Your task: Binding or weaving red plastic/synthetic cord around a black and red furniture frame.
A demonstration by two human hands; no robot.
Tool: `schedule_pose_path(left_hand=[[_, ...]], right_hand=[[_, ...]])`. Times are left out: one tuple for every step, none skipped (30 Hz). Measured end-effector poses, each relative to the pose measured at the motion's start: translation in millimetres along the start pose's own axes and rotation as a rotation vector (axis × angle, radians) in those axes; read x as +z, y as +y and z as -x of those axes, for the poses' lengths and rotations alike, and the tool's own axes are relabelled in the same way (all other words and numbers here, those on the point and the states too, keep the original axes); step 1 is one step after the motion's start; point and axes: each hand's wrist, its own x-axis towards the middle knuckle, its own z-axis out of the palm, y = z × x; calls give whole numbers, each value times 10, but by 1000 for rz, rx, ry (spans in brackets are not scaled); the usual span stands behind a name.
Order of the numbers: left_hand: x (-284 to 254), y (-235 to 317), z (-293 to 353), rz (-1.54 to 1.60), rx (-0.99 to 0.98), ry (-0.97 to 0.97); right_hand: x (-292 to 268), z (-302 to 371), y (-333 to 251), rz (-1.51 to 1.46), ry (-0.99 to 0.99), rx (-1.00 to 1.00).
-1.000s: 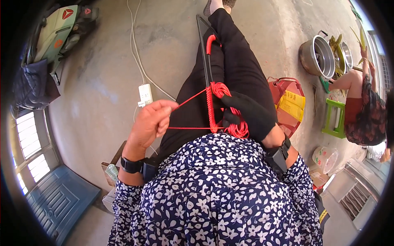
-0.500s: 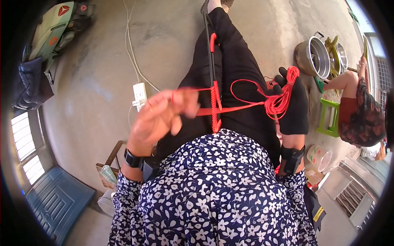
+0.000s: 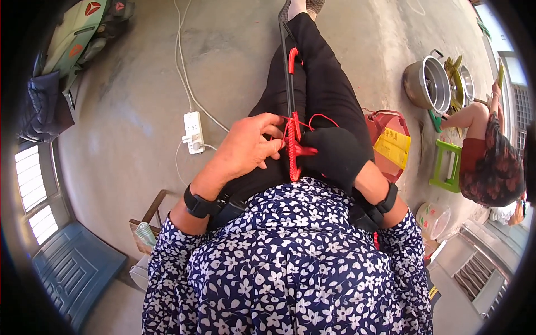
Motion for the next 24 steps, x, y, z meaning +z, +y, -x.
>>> schedule_pose_path(left_hand=[[11, -1, -6, 42, 51, 25], [20, -9, -10, 74, 11, 63], [29, -26, -20, 113, 2, 94], [31, -48, -37, 150, -4, 107], [30, -76, -61, 171, -30, 66], [19, -107, -90, 193, -52, 11], [8, -137, -110, 215, -74, -43], [-3, -165, -125, 189, -74, -32], [-18, -186, -135, 164, -74, -21], [-32, -199, -134, 142, -68, -11], [-57, -200, -126, 220, -26, 40], [-94, -192, -111, 302, 23, 93], [-135, -175, -93, 378, 76, 129], [-202, -148, -55, 636, 124, 140], [-290, -110, -27, 782, 141, 123], [-400, -61, -9, 930, 158, 106], [-484, -18, 11, 1064, 133, 160], [-542, 16, 55, 1085, 214, 104], [-607, 55, 127, 1093, 250, 123], [-666, 100, 210, 1096, 312, 89], [-729, 160, 301, 1126, 322, 96], [-796, 237, 398, 1152, 355, 47], [-830, 313, 476, 1203, 418, -89], [-843, 394, 561, 1229, 496, -113]], right_hand=[[58, -28, -4, -187, 43, 21], [122, -51, -15, -391, 116, 11], [172, -76, -22, -595, 183, -18], [204, -106, -25, -679, 173, -13], [222, -124, -36, -759, 157, -25], [224, -134, -48, -832, 145, -15], [207, -130, -64, -763, 174, -23], [176, -118, -82, -687, 206, -10], [137, -107, -102, -597, 208, 54], [84, -62, -121, -571, 274, 11], [22, 5, -130, -532, 310, 18], [-40, 53, -134, -494, 368, -6], [-91, 89, -129, -555, 418, 73], [-135, 117, -120, -620, 492, 123], [-179, 145, -99, -682, 564, 148], [-231, 166, -63, -712, 592, 185], [-273, 166, -36, -737, 614, 191], [-305, 150, -17, -754, 659, 148], [-328, 113, -16, -768, 653, 172], [-337, 64, -38, -775, 669, 147], [-342, 5, -78, -775, 682, 158], [-351, -71, -128, -634, 668, 9], [-352, -157, -190, -483, 649, -101], [-350, -261, -257, -330, 628, -207]])
